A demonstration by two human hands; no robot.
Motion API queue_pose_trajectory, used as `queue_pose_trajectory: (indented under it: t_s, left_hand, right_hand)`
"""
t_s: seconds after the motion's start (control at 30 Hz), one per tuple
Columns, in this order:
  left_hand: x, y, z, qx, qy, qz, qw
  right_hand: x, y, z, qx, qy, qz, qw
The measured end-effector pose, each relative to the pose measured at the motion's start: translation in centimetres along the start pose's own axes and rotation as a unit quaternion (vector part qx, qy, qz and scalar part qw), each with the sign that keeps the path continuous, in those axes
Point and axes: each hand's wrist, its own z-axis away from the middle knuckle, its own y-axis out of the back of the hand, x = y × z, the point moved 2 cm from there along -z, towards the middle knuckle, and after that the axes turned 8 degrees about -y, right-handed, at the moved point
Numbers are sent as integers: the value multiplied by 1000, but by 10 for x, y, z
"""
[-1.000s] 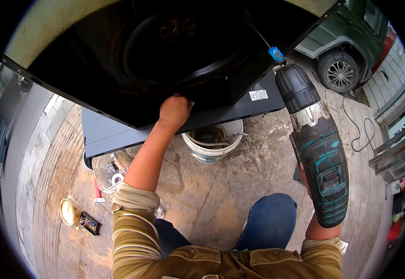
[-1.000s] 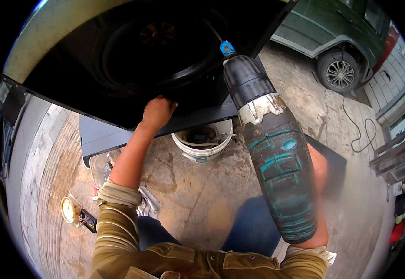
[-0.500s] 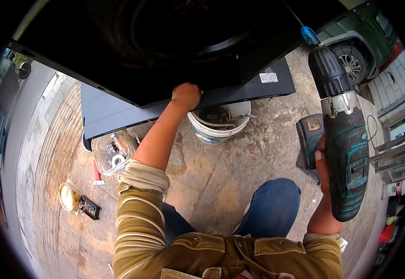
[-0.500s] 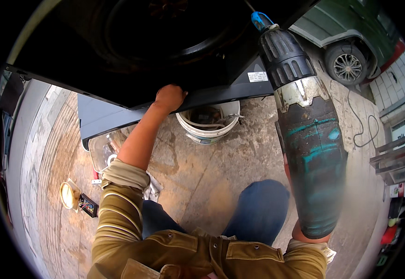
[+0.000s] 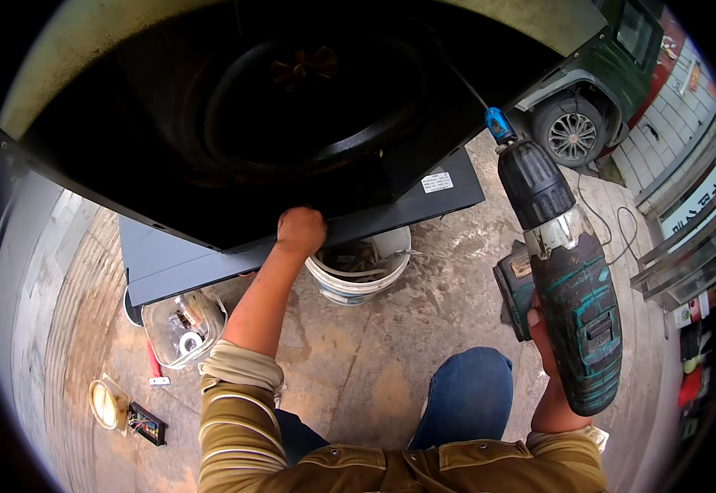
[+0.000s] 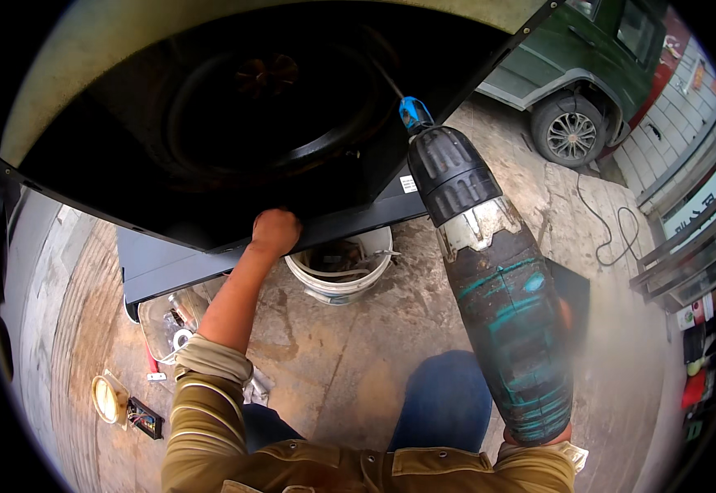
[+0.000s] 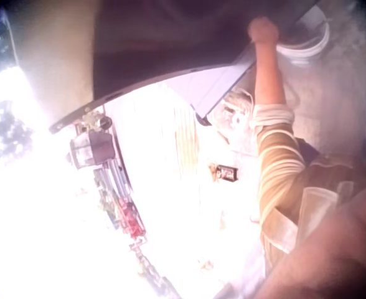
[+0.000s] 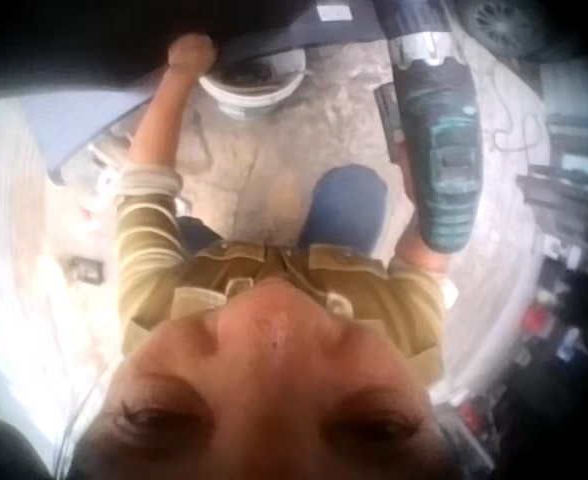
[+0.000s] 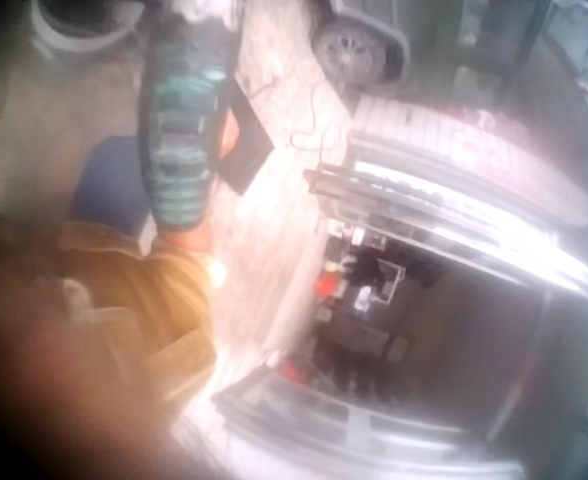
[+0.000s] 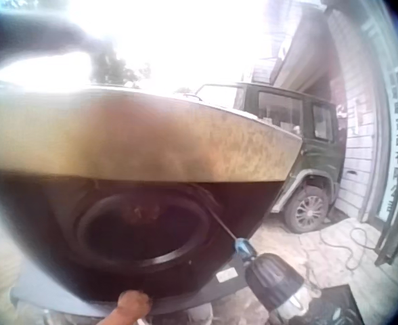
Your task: The person uses a cordless drill to remove screws from the back panel of a large appliance. They then use a socket wrench to loosen a central bolt on the internal fan assembly and wipe the area with a cloth.
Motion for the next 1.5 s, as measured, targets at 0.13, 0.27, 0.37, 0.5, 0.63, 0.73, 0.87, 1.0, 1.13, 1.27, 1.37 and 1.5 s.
queue_pose_trajectory:
  t_s: [0.13, 0.27, 0.37, 0.5, 0.63, 0.73, 0.87, 1.0, 1.13, 1.27, 1.37, 1.5]
  left_hand:
    - [-3, -5, 2, 23, 21, 22, 999]
    - [0, -3, 3, 44, 22, 37, 998]
    - [-1, -3, 5, 66, 26, 53, 996]
    - [-5, -5, 2, 46, 30, 62, 997]
    - [-7, -5, 4, 58, 52, 90, 993]
    - [-7, -3, 6, 49, 72, 112, 990]
    - [-6, -4, 8, 20, 98, 117, 988]
    - [10, 20, 33, 174, 74, 89, 978]
    - [62, 178, 59, 425, -57, 118, 896]
    - [69, 288, 45, 587, -54, -8, 808]
    - [64, 303, 23, 575, 30, -117, 809]
    - [69, 304, -3, 542, 88, -177, 817]
  right_hand:
    - [3, -5, 4, 14, -32, -38, 999]
    - [25, -10, 12, 18, -65, -78, 995]
    - [19, -6, 5, -9, -17, 23, 1000]
    - [27, -12, 3, -8, -30, -14, 999]
    - [19, -14, 3, -20, -36, -11, 999]
    - [26, -18, 5, -8, -112, -162, 980]
    - [63, -27, 12, -8, -53, -89, 995]
    - [69, -28, 17, 2, 67, 47, 997]
    - [74, -27, 28, -15, 20, -28, 999]
    - [74, -41, 38, -48, -41, -211, 975]
    - [78, -58, 48, -91, -69, -308, 945]
    - [98, -67, 60, -117, -27, -330, 936]
